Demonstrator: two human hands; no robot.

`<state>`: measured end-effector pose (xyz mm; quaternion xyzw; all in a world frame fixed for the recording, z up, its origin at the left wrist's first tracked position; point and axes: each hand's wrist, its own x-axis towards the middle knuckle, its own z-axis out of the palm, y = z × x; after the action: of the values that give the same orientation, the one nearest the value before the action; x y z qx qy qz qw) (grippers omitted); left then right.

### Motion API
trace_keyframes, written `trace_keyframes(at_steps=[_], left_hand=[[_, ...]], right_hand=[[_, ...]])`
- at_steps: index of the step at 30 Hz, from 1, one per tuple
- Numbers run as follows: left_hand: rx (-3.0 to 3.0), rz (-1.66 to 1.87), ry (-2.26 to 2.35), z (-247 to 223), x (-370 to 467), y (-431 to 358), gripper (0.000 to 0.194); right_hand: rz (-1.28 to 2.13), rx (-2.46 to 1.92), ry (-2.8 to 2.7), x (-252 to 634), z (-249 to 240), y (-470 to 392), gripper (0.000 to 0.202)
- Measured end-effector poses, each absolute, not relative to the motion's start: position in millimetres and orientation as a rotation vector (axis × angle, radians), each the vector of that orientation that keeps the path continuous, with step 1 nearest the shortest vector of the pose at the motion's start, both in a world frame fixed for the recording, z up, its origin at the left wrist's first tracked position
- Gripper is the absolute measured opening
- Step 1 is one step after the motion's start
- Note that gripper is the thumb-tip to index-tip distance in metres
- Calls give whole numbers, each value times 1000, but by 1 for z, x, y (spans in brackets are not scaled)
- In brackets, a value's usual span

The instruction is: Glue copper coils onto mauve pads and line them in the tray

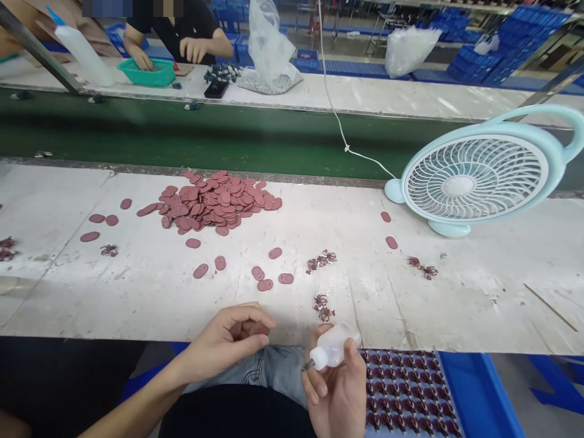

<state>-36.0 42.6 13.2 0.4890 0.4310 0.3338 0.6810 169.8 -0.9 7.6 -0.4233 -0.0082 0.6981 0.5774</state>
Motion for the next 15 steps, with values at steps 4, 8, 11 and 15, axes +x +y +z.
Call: trace_keyframes(at_steps=[4, 8, 11, 15], left_hand=[[683, 796, 754, 6, -31, 35, 28], [398, 887, 728, 3, -27, 28, 15], [249, 886, 691, 2, -22, 20, 4], [135, 887, 644, 2, -12, 8, 13]], right_hand=[[1618, -1032, -110, 175, 13, 1, 45], [1561, -1062, -283, 174, 21, 3, 42], [1466, -1050, -465, 166, 26, 2, 41], [1156, -1144, -711, 150, 27, -8, 31]])
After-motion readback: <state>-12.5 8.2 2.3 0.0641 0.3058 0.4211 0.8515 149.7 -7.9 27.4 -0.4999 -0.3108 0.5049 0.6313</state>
